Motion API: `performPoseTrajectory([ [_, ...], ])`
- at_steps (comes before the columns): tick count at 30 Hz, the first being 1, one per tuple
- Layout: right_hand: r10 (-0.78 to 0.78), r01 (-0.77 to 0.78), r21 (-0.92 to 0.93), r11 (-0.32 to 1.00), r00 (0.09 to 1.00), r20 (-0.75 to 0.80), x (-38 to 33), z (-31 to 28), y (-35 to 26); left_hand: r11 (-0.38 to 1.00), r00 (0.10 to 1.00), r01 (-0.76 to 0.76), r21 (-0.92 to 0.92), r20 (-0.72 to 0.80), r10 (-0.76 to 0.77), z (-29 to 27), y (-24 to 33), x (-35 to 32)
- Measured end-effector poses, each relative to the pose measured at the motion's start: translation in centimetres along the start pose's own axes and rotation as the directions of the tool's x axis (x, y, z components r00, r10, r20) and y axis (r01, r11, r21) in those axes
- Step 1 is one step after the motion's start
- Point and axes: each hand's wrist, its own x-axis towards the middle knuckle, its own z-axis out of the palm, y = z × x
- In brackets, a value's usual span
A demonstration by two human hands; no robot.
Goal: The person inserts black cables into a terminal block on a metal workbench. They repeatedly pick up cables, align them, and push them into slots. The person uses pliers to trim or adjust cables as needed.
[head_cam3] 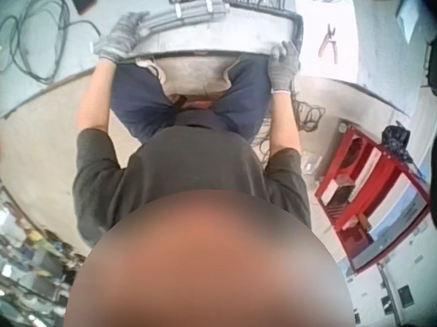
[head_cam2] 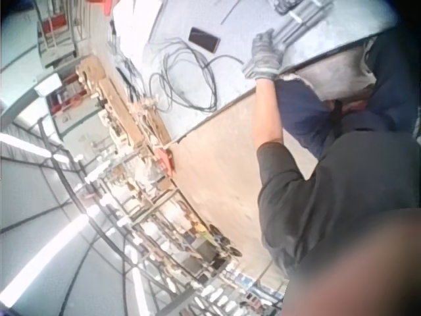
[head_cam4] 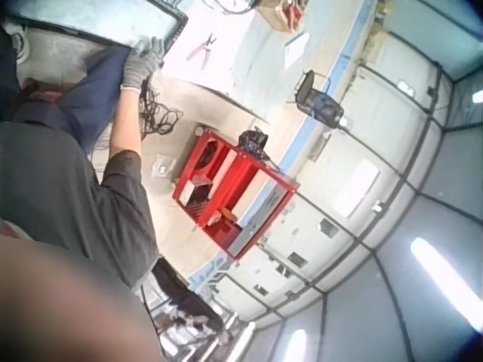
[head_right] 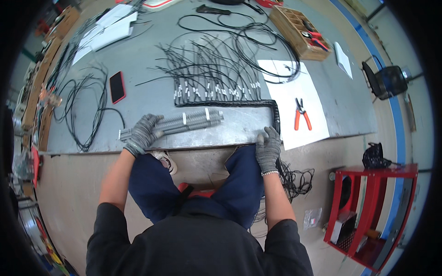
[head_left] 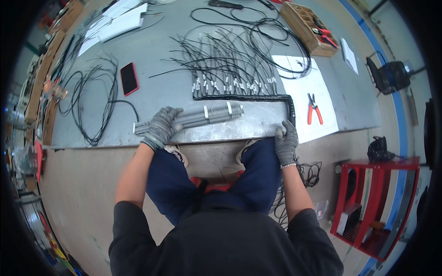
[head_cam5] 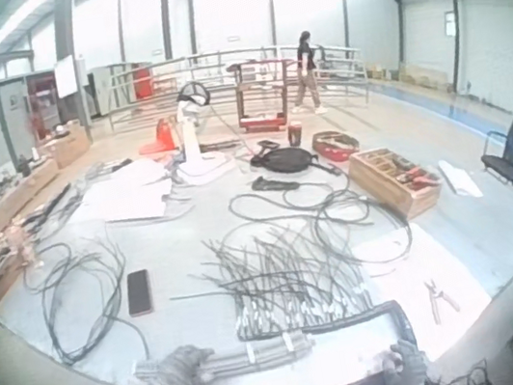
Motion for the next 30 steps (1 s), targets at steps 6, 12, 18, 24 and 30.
performPoseTrajectory([
  [6, 0.024, -0.027, -0.050, 0.998, 0.998, -0.062, 4.1, -0.2, 0.6, 0.993, 0.992, -0.102, 0.051, 0.075, 0.098, 2.8, 4.6, 1.3],
  [12, -0.057, 0.056, -0.071, 0.996, 0.998, -0.013, 9.5, 1.5, 1.7, 0.993, 0.997, 0.053, -0.104, 0.064, -0.046, 1.1, 5.3, 4.9],
  [18, 0.105, -0.128, 0.067, 0.990, 0.957, 0.271, 15.4, 4.6, -1.6, 0.957, 0.965, -0.253, -0.142, -0.104, 0.239, 5.8, 7.8, 12.1],
  [24, 0.211, -0.180, -0.142, 0.973, 0.945, 0.248, 20.0, 6.0, 1.6, 0.972, 0.954, -0.222, 0.081, 0.226, 0.199, 8.3, 13.1, 16.5],
  [30, 0.340, -0.247, -0.240, 0.939, 0.780, 0.525, 20.5, 7.5, 1.6, 0.968, 0.932, -0.188, 0.163, 0.340, 0.124, 8.1, 12.8, 17.3],
])
